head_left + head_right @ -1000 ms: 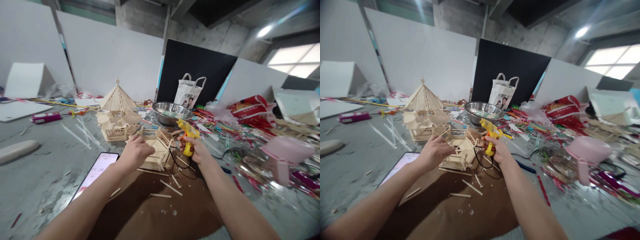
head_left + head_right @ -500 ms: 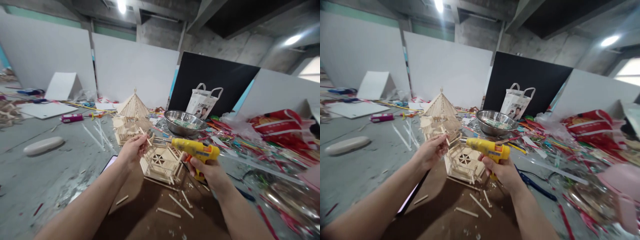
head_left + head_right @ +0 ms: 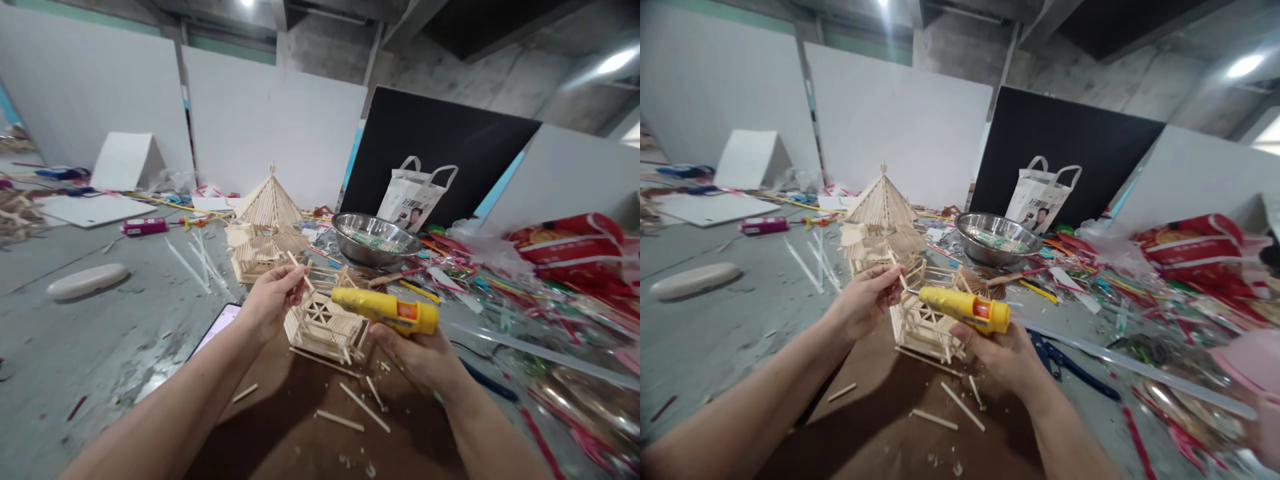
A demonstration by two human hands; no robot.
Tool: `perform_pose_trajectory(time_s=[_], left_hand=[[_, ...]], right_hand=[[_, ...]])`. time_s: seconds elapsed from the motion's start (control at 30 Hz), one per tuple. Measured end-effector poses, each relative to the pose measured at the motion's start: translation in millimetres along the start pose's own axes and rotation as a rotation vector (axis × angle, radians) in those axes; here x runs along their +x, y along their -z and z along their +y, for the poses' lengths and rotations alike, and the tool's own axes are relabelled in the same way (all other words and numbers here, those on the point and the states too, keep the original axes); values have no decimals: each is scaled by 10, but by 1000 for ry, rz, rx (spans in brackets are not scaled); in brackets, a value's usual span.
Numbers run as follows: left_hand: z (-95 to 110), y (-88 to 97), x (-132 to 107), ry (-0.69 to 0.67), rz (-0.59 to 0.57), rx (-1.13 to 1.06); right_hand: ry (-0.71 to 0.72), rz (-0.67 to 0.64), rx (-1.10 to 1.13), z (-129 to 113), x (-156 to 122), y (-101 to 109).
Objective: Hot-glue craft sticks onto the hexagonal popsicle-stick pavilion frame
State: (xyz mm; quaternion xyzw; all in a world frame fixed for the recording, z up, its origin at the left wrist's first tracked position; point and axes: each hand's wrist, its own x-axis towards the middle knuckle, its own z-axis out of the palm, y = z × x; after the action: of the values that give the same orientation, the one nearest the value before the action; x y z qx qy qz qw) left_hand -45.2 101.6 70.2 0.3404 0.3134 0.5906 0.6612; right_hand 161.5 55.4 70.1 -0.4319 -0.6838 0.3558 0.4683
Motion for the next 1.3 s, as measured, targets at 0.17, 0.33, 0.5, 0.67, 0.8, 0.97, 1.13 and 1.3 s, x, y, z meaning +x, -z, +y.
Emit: perform_pose_trajectory(time_s=[0.17,0.33,0.5,0.67,0.8,0.97,1.13,1.3], left_hand=[[-7,6,1,2,-6,3],[-10,14,6,9,-11,-3],[-4,10,8,10,-11,-5],[1,7,7,21,-17,-6],[-3,5,6,14,-33,2],[-15,6,1,-18,-55,32],[-9,0,-1,-21,-51,45],[3,8,1,1,-44,10]], right_hand=[[69,-27,-96,63,-3,36],[76,-27,-136,83,-18,46],[79,-15,-191,85,-33,38],[102,-12,-210,79,-33,22],[95,-5,-260,81,-38,23],[100,3,-229,75,-38,20],[116,9,-202,75,-19,27],[111,-5,-164,114,-11,47]])
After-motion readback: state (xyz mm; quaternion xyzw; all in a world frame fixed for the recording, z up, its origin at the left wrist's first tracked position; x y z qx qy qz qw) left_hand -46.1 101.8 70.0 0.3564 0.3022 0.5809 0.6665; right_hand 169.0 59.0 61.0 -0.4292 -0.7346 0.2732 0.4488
